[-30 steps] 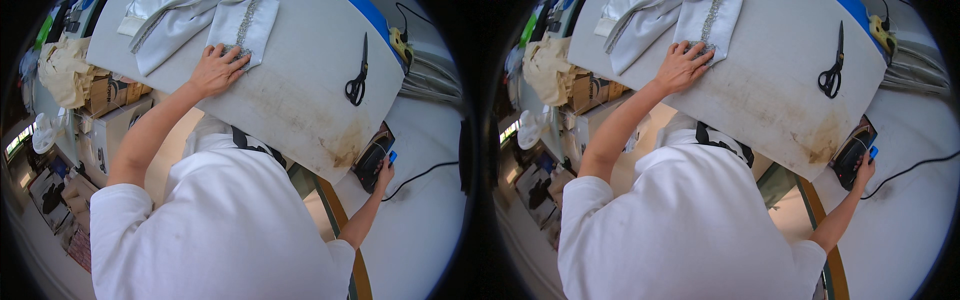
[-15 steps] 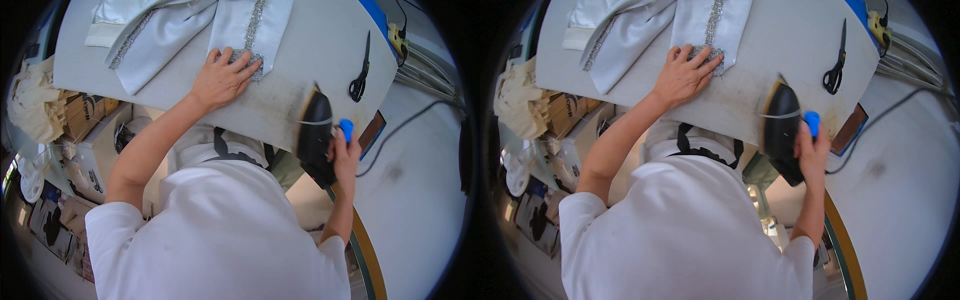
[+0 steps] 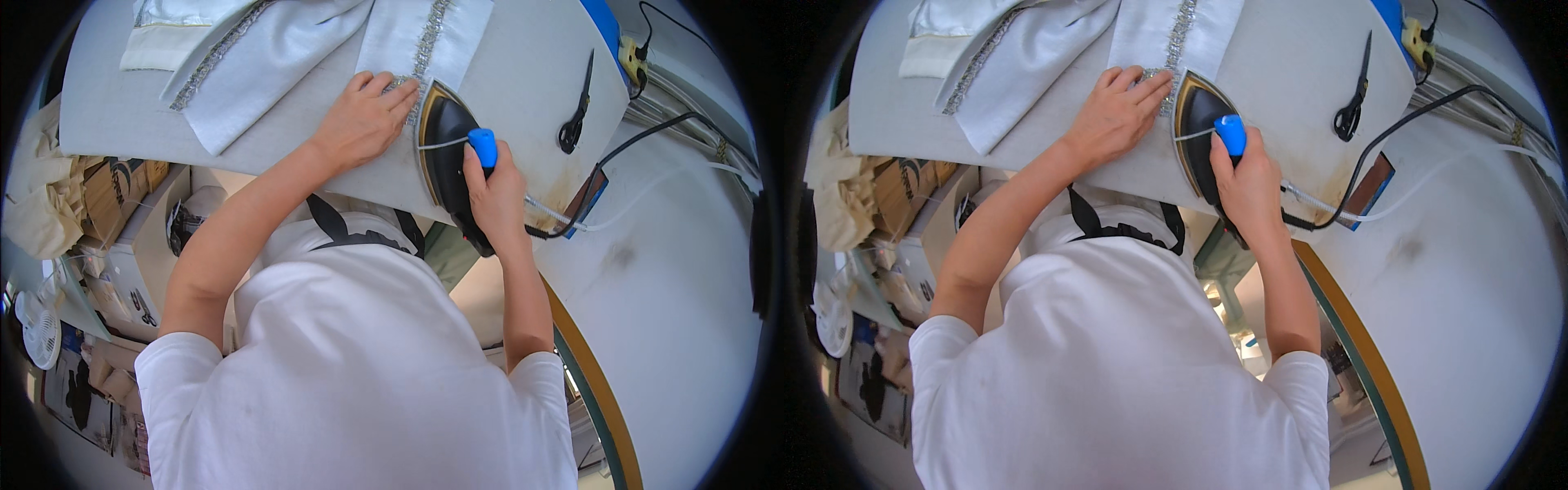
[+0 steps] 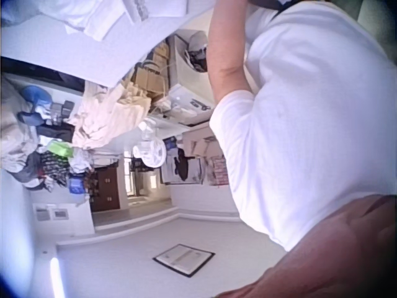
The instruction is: The person sews a decorative silver trim onto a white fabric using a sewing machine, then cuts the thread with scissors. They move to an ironing board to press the fabric, repeatedly folding the edges and ironing the seams to set the decorative trim.
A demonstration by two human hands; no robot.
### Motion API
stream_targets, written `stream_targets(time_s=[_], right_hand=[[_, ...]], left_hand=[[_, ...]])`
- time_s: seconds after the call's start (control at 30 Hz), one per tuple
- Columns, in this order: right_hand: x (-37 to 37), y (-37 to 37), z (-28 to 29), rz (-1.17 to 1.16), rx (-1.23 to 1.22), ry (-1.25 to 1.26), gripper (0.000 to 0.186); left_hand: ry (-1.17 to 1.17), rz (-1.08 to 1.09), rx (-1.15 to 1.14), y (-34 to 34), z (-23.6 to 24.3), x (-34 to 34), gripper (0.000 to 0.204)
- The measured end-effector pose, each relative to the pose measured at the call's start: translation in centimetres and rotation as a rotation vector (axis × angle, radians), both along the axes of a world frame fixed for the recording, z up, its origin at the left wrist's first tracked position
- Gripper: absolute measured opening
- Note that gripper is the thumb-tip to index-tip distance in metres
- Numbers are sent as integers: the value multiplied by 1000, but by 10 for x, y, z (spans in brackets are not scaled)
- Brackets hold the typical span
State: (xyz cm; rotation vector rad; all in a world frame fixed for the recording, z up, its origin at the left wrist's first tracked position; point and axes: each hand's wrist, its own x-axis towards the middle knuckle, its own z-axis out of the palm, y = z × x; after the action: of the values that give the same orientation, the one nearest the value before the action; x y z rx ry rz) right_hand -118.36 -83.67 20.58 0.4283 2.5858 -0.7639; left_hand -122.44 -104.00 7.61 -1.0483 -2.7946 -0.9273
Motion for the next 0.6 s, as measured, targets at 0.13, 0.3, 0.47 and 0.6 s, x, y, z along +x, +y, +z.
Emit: stream_targets(time_s=[0.13, 0.3, 0.47, 0.6], right_hand=[[-7, 0, -7, 39, -3, 9, 38], [-5, 4, -13, 144, 22, 85, 39], [-2, 14, -16, 201, 14, 92, 41], [4, 21, -14, 226, 19, 78, 40]], left_hand=[[-33, 109, 218, -8, -6, -3, 32], [-186, 456, 326, -23, -12, -2, 21], [-203, 533, 201, -18, -17, -2, 13], [-233, 599, 218, -13, -21, -3, 14]])
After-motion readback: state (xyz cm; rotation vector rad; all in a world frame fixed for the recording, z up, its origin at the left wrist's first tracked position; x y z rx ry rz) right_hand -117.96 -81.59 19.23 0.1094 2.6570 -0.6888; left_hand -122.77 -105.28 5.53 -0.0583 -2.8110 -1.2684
